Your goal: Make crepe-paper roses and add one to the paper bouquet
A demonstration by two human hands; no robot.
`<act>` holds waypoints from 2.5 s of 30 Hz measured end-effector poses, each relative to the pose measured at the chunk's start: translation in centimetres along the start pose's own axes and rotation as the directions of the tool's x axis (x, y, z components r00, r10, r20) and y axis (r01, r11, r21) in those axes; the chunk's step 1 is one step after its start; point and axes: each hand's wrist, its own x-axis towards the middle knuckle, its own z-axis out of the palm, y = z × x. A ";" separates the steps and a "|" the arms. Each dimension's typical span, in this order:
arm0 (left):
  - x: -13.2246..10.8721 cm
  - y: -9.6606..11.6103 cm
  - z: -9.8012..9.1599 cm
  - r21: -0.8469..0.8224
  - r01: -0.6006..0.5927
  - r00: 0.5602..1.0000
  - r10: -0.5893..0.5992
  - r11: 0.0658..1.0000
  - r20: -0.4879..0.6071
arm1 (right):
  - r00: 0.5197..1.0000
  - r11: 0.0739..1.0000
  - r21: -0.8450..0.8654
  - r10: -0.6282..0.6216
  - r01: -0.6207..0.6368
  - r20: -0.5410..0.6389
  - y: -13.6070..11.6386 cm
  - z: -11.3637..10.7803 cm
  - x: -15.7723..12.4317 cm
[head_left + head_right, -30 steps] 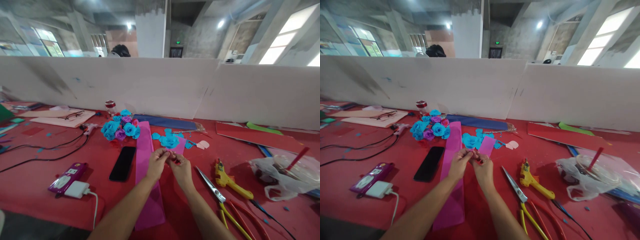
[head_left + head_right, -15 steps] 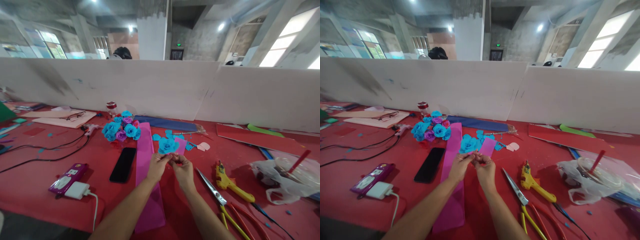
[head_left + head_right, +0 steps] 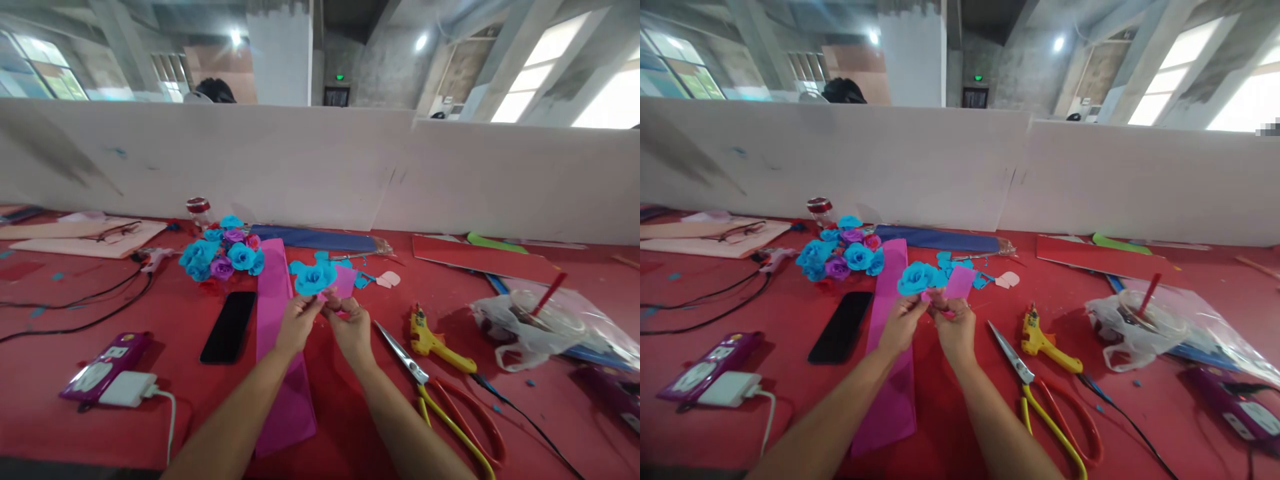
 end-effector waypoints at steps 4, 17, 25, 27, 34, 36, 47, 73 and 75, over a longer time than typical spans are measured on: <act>0.0 -0.6 0.1 -0.111 0.031 0.996 -0.040 0.993 -0.080 | 0.999 0.998 0.054 0.042 -0.041 -0.025 0.7 0.3 0.1; 0.6 -0.9 -0.6 -0.169 0.077 0.997 -0.077 0.983 0.006 | 0.990 0.991 -0.105 -0.072 0.085 0.119 -0.8 -0.2 0.1; 0.2 -0.1 0.1 -0.252 0.107 0.985 -0.137 0.962 -0.103 | 0.994 0.993 0.077 0.091 -0.095 0.054 0.6 0.0 0.3; 0.1 0.0 0.1 -0.206 0.090 0.990 -0.110 0.974 -0.092 | 0.995 0.993 0.089 0.079 -0.084 0.055 0.9 0.2 0.2; 0.1 -0.1 0.0 -0.129 0.077 0.997 -0.073 0.989 0.035 | 0.995 0.980 0.177 0.089 -0.095 0.041 1.1 0.4 0.2; 0.1 -0.2 0.0 -0.143 0.067 0.998 -0.064 0.987 0.027 | 0.997 0.987 0.141 0.076 -0.080 0.033 1.2 0.4 0.2; 0.3 1.3 -0.8 0.112 0.018 0.999 -0.023 0.993 0.040 | 0.986 0.985 -0.091 -0.135 0.145 0.100 0.0 -0.1 0.1; -0.6 7.1 -6.3 -0.005 0.105 0.983 -0.104 0.994 -0.149 | 0.958 0.991 0.122 0.020 -0.056 0.285 -4.1 7.6 2.2; -0.4 7.5 -7.2 -0.045 0.097 0.981 -0.103 0.994 -0.165 | 0.965 0.984 0.162 0.023 -0.067 0.261 -4.3 8.4 2.4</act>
